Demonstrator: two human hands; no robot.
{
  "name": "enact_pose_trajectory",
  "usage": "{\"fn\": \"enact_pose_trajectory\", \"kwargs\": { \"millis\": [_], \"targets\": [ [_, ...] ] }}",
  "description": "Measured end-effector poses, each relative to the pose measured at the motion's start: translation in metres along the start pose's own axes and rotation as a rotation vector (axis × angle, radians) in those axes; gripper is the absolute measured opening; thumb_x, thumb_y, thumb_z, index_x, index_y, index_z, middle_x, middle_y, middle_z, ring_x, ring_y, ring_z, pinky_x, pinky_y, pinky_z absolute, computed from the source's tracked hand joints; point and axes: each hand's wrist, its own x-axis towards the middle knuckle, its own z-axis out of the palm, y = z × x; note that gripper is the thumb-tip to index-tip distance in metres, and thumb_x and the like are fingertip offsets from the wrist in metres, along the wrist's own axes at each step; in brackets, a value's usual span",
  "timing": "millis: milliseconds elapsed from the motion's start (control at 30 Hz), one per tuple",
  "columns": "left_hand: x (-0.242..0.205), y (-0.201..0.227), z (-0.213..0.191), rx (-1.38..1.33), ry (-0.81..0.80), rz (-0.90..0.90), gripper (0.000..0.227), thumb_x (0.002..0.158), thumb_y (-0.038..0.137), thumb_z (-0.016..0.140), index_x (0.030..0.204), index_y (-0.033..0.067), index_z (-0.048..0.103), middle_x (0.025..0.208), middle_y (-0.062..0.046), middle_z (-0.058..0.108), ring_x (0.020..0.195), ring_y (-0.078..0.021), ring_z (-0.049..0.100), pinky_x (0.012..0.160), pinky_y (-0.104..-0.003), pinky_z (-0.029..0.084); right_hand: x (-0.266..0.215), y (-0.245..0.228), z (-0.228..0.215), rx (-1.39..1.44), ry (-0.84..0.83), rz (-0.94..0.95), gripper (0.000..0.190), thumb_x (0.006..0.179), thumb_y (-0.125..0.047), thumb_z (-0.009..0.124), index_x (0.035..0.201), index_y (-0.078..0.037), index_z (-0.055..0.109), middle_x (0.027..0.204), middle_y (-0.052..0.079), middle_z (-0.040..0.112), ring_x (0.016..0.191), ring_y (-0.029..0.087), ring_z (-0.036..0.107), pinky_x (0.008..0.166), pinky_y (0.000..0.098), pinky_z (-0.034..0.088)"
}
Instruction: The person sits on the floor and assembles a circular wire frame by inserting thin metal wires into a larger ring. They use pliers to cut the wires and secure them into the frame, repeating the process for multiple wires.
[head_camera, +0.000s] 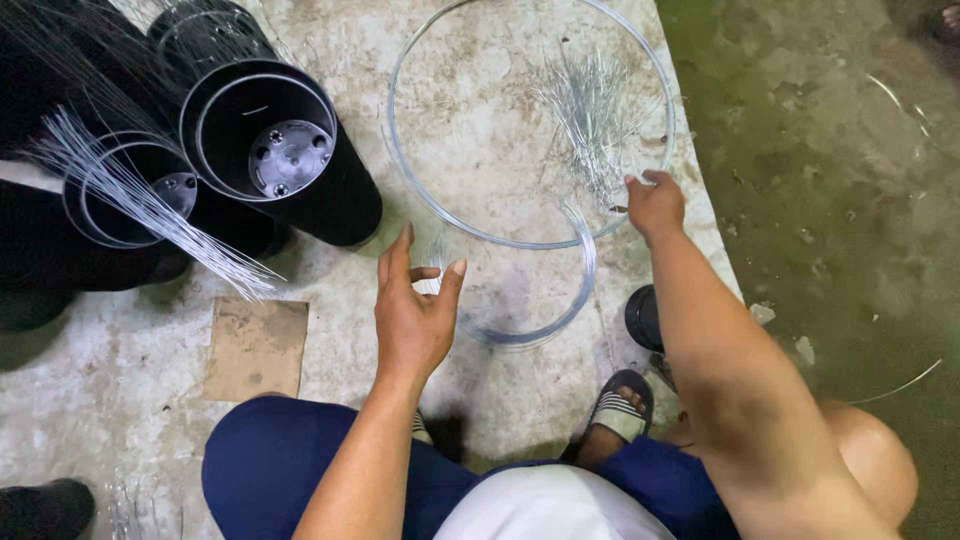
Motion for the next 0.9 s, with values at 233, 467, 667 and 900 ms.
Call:
{"fn": "enact_pose_trajectory", "kwargs": {
  "millis": [233,467,667,900],
  "targets": [
    [-0.003,0.003,0.003,0.008,-0.081,0.019,0.073,0.091,0.025,0.077,0.15,-0.0018,0.044,0.146,-0.017,0.051,0.097,-0.0195,0.067,0.065,-0.028,0.059,-0.16,0.068,0.051,-0.122,-0.525,-0.063,0.022,0.089,-0.025,0.069,0.097,-0.007,0.08,0.096,0.016,0.076,0.093,0.036,0.071,0.082,0.0422,0.054],
    [-0.007,0.008,0.006,0.078,-0.155,0.053,0.07,0.091,0.022,0.077,0.15,0.0002,0.046,0.146,-0.018,0.052,0.098,-0.0206,0.068,0.069,-0.031,0.06,-0.249,0.039,0.082,-0.365,-0.68,-0.526,0.026,0.084,-0.01,0.061,0.107,-0.008,0.072,0.113,0.011,0.065,0.1,0.032,0.067,0.08,0.0436,0.056],
    [-0.008,0.008,0.008,0.108,-0.165,0.096,0.072,0.089,0.02,0.078,0.149,-0.0007,0.045,0.145,-0.02,0.051,0.101,-0.0225,0.069,0.069,-0.032,0.061,-0.256,0.028,0.092,-0.548,-0.775,-0.79,0.019,0.085,-0.01,0.06,0.102,-0.006,0.068,0.101,0.012,0.063,0.091,0.03,0.065,0.076,0.0418,0.056],
    [-0.01,0.008,0.008,0.119,-0.177,0.1,0.068,0.089,0.021,0.079,0.146,-0.0003,0.049,0.146,-0.019,0.052,0.1,-0.0231,0.07,0.07,-0.031,0.061,-0.25,0.034,0.096,-0.576,-0.754,-0.836,0.018,0.085,-0.011,0.06,0.1,-0.006,0.068,0.095,0.011,0.064,0.088,0.028,0.067,0.074,0.0411,0.056]
  ]
}}
